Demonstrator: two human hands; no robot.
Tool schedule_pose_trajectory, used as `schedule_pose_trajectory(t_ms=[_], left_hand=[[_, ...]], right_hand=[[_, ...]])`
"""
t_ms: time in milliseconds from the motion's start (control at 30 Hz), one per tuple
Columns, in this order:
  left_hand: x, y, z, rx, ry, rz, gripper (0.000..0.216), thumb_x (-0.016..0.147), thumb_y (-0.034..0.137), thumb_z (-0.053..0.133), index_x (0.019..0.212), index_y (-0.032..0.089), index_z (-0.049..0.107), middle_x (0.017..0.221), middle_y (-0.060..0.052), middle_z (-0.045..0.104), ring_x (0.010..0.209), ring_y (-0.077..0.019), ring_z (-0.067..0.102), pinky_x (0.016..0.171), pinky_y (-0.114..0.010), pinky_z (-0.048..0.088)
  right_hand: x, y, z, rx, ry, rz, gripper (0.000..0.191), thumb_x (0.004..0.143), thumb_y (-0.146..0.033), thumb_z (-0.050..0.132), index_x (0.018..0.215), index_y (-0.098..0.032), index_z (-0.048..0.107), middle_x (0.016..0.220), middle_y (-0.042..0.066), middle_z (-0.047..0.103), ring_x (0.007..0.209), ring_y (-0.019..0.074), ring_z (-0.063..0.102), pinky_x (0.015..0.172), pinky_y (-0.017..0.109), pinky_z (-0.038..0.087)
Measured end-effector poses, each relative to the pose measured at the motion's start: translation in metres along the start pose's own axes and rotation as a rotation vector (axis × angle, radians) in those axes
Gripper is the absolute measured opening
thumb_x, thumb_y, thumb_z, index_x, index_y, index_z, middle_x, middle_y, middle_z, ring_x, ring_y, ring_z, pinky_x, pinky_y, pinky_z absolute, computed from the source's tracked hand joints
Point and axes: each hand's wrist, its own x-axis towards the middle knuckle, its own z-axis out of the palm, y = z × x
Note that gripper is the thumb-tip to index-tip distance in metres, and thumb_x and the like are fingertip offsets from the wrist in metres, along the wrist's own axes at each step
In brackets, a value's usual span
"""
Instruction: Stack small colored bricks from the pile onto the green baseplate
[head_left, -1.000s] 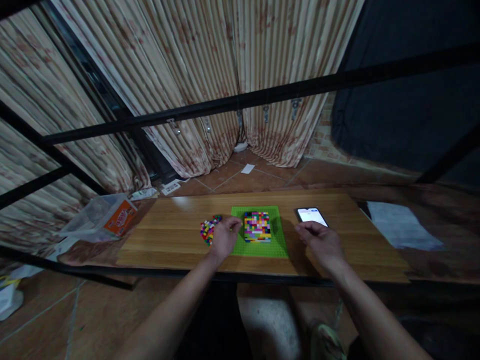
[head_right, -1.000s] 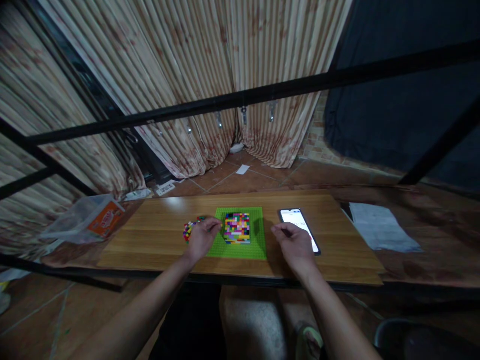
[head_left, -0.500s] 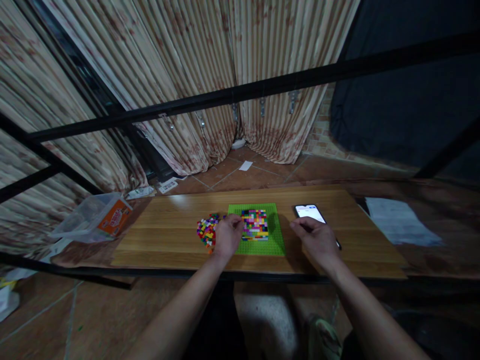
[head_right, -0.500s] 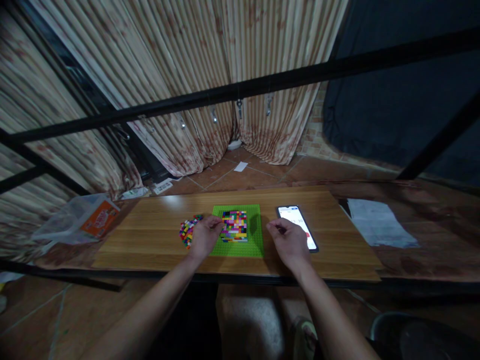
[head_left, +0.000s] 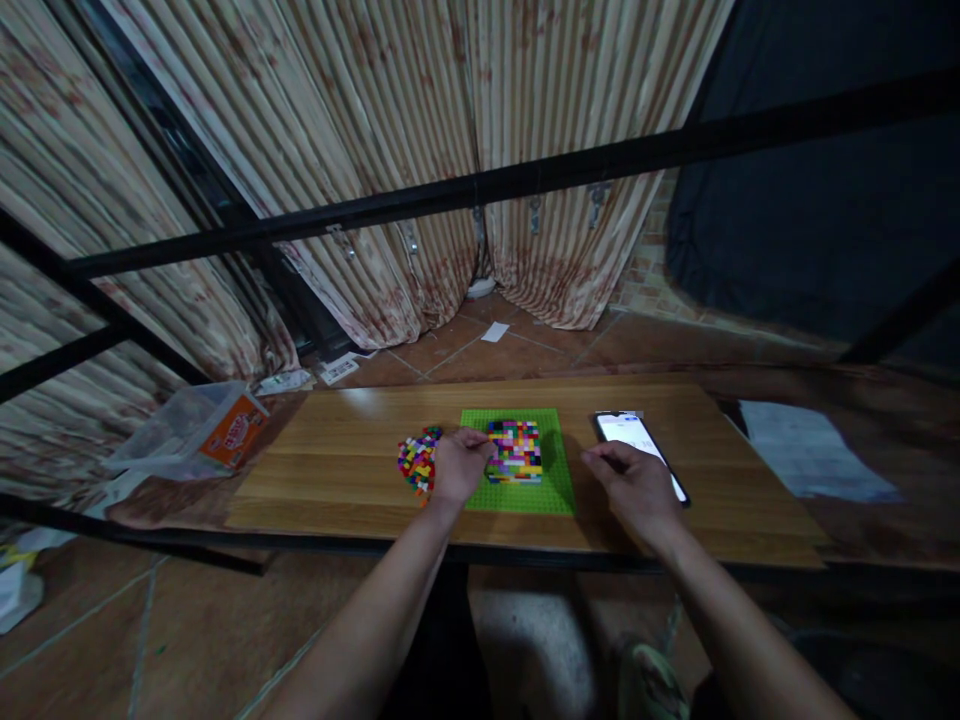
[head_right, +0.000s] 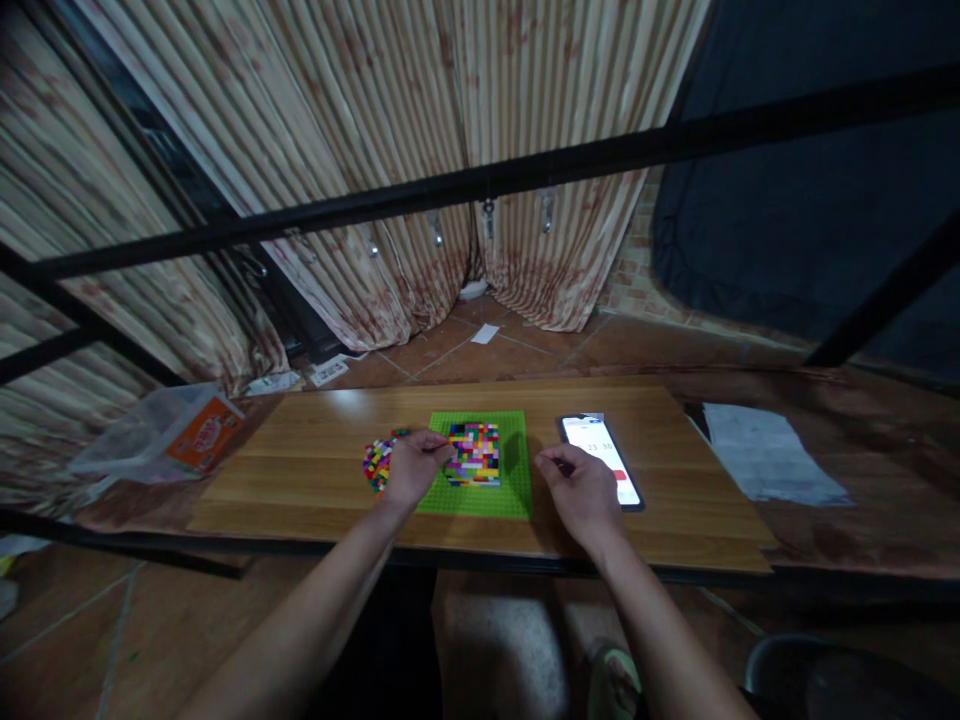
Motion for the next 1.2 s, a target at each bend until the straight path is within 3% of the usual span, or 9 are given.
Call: schedule_pose_trajectory(t_ms=[333, 533, 733, 900, 1000, 1200], left_hand=[[-0.007, -0.004, 0.007, 0.069, 0.050, 0.074, 0.007, 0.075, 0.013, 0.062, 0.073, 0.017, 0.068, 0.070, -0.001, 0.072, 0.066, -0.0116, 0.066, 0.064, -0.022, 0.052], [-0.018, -0.013, 0.006, -0.011, 0.117, 0.122, 0.007, 0.077, 0.019, 0.067, 0.084, 0.016, 0.067, 0.087, -0.006, 0.074, 0.079, -0.0148, 0.069, 0.078, -0.029, 0.056], [-0.057, -0.033, -0.022, 0.053, 0.193, 0.173, 0.016, 0.083, 0.018, 0.058, 0.096, 0.019, 0.067, 0.098, -0.007, 0.073, 0.092, -0.0165, 0.069, 0.089, -0.033, 0.054], [-0.086, -0.059, -0.066, 0.169, 0.286, 0.087, 0.018, 0.084, 0.020, 0.056, 0.100, 0.021, 0.065, 0.098, -0.006, 0.072, 0.094, -0.0174, 0.068, 0.089, -0.031, 0.054], [-0.089, -0.066, -0.086, 0.294, 0.251, 0.044, 0.018, 0.084, 0.020, 0.055, 0.100, 0.021, 0.065, 0.099, -0.006, 0.071, 0.093, -0.0175, 0.068, 0.086, -0.030, 0.054], [-0.082, -0.060, -0.083, 0.466, 0.190, 0.058, 0.021, 0.082, 0.016, 0.055, 0.099, 0.019, 0.067, 0.097, -0.006, 0.068, 0.094, -0.0186, 0.065, 0.087, -0.030, 0.051]], right_hand=[[-0.001, 0.001, 0.001, -0.017, -0.010, -0.013, 0.038, 0.077, -0.057, 0.058, 0.079, -0.022, 0.073, 0.076, 0.004, 0.073, 0.069, 0.0209, 0.062, 0.065, 0.031, 0.043], [-0.003, -0.003, -0.003, -0.018, -0.002, 0.011, 0.038, 0.074, -0.058, 0.060, 0.077, -0.022, 0.073, 0.077, 0.005, 0.074, 0.072, 0.0230, 0.064, 0.068, 0.033, 0.043], [-0.001, -0.001, -0.001, 0.013, -0.009, -0.003, 0.037, 0.073, -0.057, 0.060, 0.077, -0.022, 0.073, 0.078, 0.005, 0.075, 0.073, 0.0238, 0.066, 0.067, 0.034, 0.044], [-0.003, -0.003, 0.003, -0.031, -0.013, -0.046, 0.034, 0.075, -0.055, 0.060, 0.079, -0.023, 0.073, 0.079, 0.005, 0.075, 0.075, 0.0240, 0.067, 0.067, 0.034, 0.045], [-0.005, -0.002, 0.006, -0.154, -0.071, -0.058, 0.032, 0.077, -0.051, 0.057, 0.079, -0.025, 0.074, 0.081, 0.005, 0.076, 0.073, 0.0238, 0.066, 0.065, 0.034, 0.045], [-0.008, 0.008, 0.010, -0.489, -0.215, -0.074, 0.023, 0.078, -0.039, 0.054, 0.072, -0.026, 0.073, 0.077, 0.005, 0.074, 0.071, 0.0254, 0.066, 0.060, 0.033, 0.041]])
